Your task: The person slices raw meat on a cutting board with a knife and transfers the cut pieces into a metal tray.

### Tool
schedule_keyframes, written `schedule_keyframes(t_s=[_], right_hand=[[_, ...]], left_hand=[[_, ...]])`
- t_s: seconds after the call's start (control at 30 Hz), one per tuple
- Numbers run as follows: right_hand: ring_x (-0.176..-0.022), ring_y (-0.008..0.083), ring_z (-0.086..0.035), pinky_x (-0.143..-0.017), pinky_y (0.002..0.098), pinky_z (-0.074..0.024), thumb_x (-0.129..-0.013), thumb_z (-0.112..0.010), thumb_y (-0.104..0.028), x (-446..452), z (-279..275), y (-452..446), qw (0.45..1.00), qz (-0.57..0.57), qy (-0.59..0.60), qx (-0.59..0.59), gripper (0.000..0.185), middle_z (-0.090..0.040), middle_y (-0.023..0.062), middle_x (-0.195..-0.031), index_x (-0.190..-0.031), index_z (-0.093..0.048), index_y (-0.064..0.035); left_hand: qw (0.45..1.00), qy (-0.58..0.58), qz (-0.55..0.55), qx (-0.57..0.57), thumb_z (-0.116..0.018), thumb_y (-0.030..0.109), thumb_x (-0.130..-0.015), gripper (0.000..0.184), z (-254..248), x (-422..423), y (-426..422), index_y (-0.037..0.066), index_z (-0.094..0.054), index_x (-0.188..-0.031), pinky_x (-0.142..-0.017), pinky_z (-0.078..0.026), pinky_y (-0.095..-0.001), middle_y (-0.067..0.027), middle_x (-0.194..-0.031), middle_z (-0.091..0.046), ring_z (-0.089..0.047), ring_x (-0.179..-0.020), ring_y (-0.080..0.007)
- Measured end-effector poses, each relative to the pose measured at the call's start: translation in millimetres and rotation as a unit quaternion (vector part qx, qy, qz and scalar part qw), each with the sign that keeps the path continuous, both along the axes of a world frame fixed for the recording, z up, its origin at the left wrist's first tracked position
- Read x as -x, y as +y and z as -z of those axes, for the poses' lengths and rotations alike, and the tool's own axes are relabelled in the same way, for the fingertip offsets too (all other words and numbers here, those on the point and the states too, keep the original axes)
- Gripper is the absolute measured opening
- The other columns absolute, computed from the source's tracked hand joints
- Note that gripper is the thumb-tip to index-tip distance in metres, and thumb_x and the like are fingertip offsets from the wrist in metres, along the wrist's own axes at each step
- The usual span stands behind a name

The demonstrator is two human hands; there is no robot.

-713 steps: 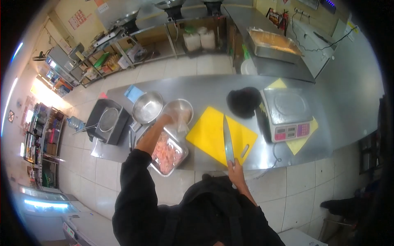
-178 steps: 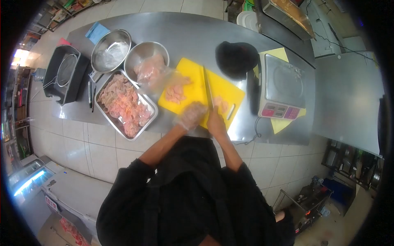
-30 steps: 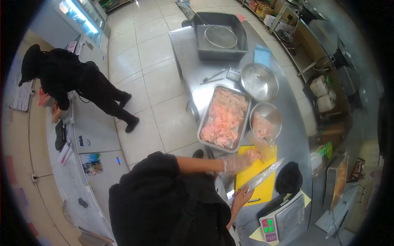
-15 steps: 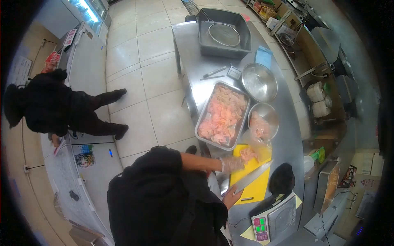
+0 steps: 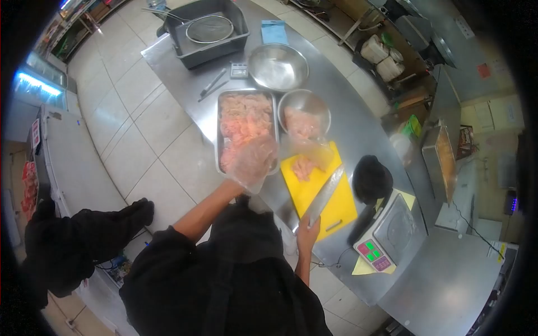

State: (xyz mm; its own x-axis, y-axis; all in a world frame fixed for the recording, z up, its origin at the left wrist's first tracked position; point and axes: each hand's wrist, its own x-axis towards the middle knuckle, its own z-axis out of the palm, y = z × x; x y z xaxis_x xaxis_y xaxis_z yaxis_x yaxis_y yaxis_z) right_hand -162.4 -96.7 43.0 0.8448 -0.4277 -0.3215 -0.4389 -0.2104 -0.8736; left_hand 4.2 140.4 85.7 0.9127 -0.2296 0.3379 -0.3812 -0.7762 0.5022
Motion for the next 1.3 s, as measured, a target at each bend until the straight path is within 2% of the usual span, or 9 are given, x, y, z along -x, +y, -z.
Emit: schedule_keyframes(t_s=[0.2, 0.4, 0.5, 0.67, 0.77, 0.83, 0.93, 1.1, 1.3], right_hand=[[-0.047, 0.0118, -0.049, -0.042, 0.0267, -0.0437, -0.101, -0.055, -0.023, 6.0, -3.1, 3.9, 0.998, 0.031, -0.002, -0.059, 0.027, -0.051, 0.0057, -0.07, -0.113, -0.047, 0.0007], [-0.048, 0.0114, -0.048, -0.041, 0.0263, -0.0419, -0.101, -0.055, -0.02, 23.0, -0.9, -6.4, 0.996, 0.065, 0.003, -0.061, 0.032, -0.051, 0.0054, -0.074, -0.122, -0.046, 0.0014], [-0.052, 0.0109, -0.047, -0.042, 0.0263, -0.0413, -0.1, -0.055, -0.019, 34.1, -2.2, -7.2, 0.991, 0.105, 0.015, -0.077, 0.036, -0.05, 0.0046, -0.077, -0.13, -0.045, -0.0001], [-0.045, 0.0129, -0.049, -0.04, 0.0281, -0.0428, -0.101, -0.055, -0.021, 47.3, 15.5, -17.3, 0.987, 0.126, 0.006, -0.097, 0.035, -0.056, 0.0094, -0.077, -0.124, -0.045, 0.0034], [-0.052, 0.0109, -0.046, -0.044, 0.0261, -0.0411, -0.101, -0.055, -0.02, 41.1, 10.6, -16.4, 0.983, 0.133, 0.049, -0.117, 0.041, -0.051, 0.0054, -0.077, -0.134, -0.041, -0.001], [-0.052, 0.0111, -0.047, -0.045, 0.0258, -0.0409, -0.101, -0.055, -0.02, 37.3, 12.6, -16.3, 0.985, 0.12, 0.048, -0.117, 0.042, -0.052, 0.0057, -0.076, -0.136, -0.04, -0.0014], [-0.054, 0.012, -0.049, -0.046, 0.0259, -0.0423, -0.1, -0.055, -0.022, 24.5, -3.3, -12.7, 0.991, 0.095, 0.059, -0.075, 0.044, -0.055, 0.0067, -0.077, -0.136, -0.042, -0.0007], [-0.055, 0.0135, -0.052, -0.047, 0.0256, -0.0441, -0.1, -0.056, -0.024, 24.6, -0.4, -7.1, 0.992, 0.099, 0.038, -0.067, 0.045, -0.057, 0.0091, -0.08, -0.134, -0.044, 0.0017], [-0.054, 0.0154, -0.054, -0.047, 0.0266, -0.0448, -0.099, -0.055, -0.026, 26.6, -8.3, -4.5, 0.993, 0.089, 0.076, -0.035, 0.042, -0.059, 0.0118, -0.082, -0.13, -0.048, 0.0011]], left_hand=[[0.984, -0.042, 0.11, 0.136, -0.058, 0.011, -0.09, 0.029, 8.8, -50.9, -68.4, 0.008, -0.062, -0.119, -0.094, -0.05, -0.039, -0.013, -0.119, -0.062, -0.063, -0.105, -0.0285], [0.892, 0.222, 0.181, -0.351, -0.051, 0.013, -0.092, 0.033, -42.8, -96.2, -104.9, 0.003, -0.061, -0.122, -0.086, -0.052, -0.035, -0.0129, -0.119, -0.064, -0.064, -0.104, -0.0237], [0.903, 0.06, 0.2, -0.376, -0.051, 0.013, -0.091, 0.032, 44.9, -90.8, -101.1, 0.005, -0.061, -0.121, -0.087, -0.05, -0.0374, -0.0128, -0.12, -0.065, -0.063, -0.107, -0.0246], [0.986, -0.022, 0.158, 0.039, -0.053, 0.014, -0.092, 0.034, 32.0, -1.1, -99.6, 0.003, -0.059, -0.124, -0.101, -0.044, -0.0422, -0.0137, -0.128, -0.06, -0.055, -0.122, -0.0281], [0.973, 0.095, 0.207, 0.045, -0.056, 0.017, -0.091, 0.041, 46.0, 19.2, -110.9, 0.002, -0.054, -0.129, -0.108, -0.041, -0.0422, -0.0165, -0.132, -0.057, -0.051, -0.127, -0.033], [0.977, -0.038, 0.189, -0.087, -0.055, 0.019, -0.091, 0.044, 89.7, 17.6, -121.0, 0.0, -0.053, -0.131, -0.109, -0.041, -0.0424, -0.0189, -0.131, -0.058, -0.051, -0.128, -0.0357], [0.988, -0.052, 0.139, 0.051, -0.052, 0.018, -0.091, 0.044, 106.2, -17.6, -140.5, -0.003, -0.052, -0.131, -0.102, -0.046, -0.0432, -0.0198, -0.124, -0.062, -0.059, -0.117, -0.0366], [0.96, -0.001, 0.148, -0.237, -0.048, 0.016, -0.091, 0.04, 197.3, -43.1, -159.6, -0.002, -0.056, -0.125, -0.088, -0.051, -0.0433, -0.0173, -0.115, -0.066, -0.066, -0.096, -0.0335], [0.983, 0.037, 0.177, 0.023, -0.043, 0.033, -0.103, 0.036, 125.8, -46.6, -172.5, 0.01, -0.062, -0.123, -0.085, -0.05, -0.0411, -0.0143, -0.112, -0.066, -0.064, -0.095, -0.0306]])
